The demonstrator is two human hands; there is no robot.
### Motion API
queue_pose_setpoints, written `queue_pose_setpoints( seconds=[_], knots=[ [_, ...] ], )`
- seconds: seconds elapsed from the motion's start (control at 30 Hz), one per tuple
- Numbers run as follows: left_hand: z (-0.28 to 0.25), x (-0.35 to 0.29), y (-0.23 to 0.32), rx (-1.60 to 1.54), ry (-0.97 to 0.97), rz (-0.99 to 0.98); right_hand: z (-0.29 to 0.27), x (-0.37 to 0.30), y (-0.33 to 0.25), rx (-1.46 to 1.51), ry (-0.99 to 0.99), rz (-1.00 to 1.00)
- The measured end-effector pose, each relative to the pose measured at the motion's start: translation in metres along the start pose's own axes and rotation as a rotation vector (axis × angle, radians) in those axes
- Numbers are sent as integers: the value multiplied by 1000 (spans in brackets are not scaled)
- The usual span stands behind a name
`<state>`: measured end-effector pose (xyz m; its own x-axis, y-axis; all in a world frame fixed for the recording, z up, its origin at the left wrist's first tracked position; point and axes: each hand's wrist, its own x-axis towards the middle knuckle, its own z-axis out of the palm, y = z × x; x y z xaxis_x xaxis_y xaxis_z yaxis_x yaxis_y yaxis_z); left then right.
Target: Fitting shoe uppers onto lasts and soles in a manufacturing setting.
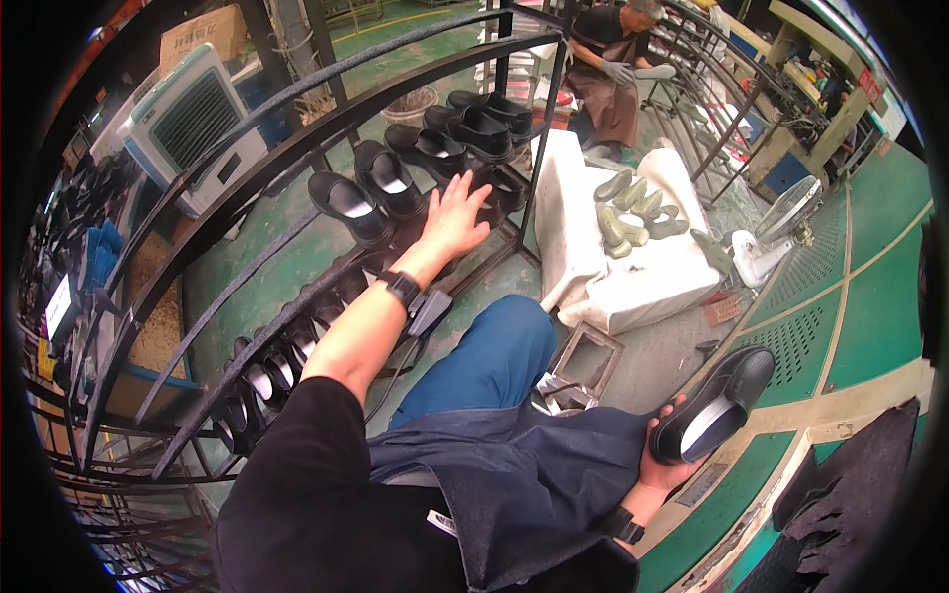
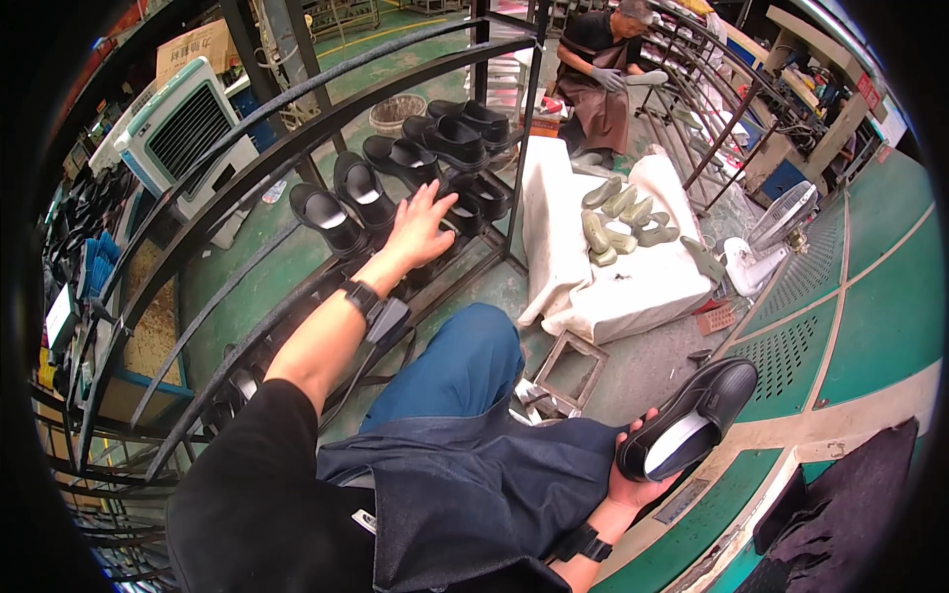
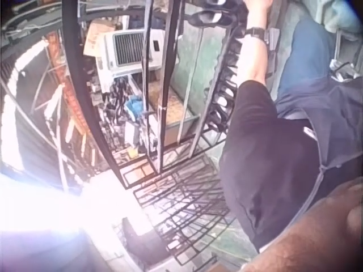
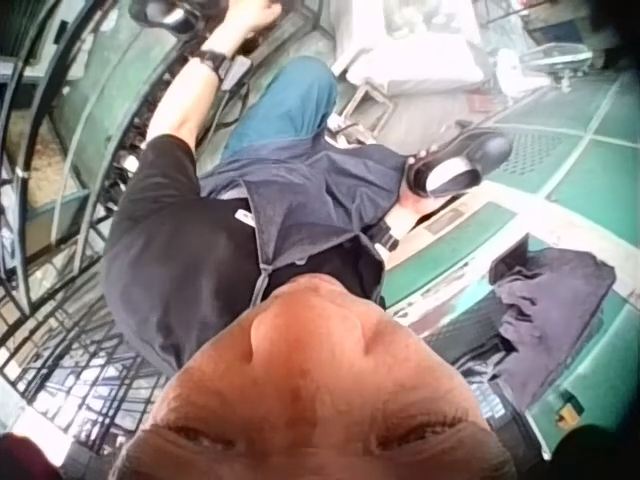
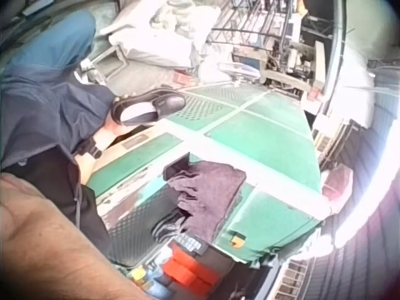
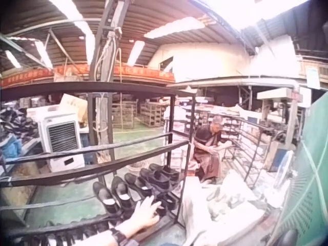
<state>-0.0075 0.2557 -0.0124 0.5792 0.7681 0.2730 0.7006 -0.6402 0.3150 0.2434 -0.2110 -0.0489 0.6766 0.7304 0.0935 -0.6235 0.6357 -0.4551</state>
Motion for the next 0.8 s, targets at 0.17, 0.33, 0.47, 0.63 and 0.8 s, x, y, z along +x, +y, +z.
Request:
queue_pose_setpoints(
  seconds=[0.17,0.33,0.47,0.63,0.8],
  knots=[
    [-38,-2,1,100,419,-51,-2,0,-2,29,-1,-30],
    [-10,-12,-63,127,139,-177,2,7,-2,66,10,-39],
    [-35,-31,-15,-134,309,56,0,1,-8,-62,105,-55],
    [-37,-67,17,-586,70,191,1,9,8,-34,71,31],
    [-9,-68,90,-689,-214,228,-10,-1,-4,28,79,4]
  ],
)
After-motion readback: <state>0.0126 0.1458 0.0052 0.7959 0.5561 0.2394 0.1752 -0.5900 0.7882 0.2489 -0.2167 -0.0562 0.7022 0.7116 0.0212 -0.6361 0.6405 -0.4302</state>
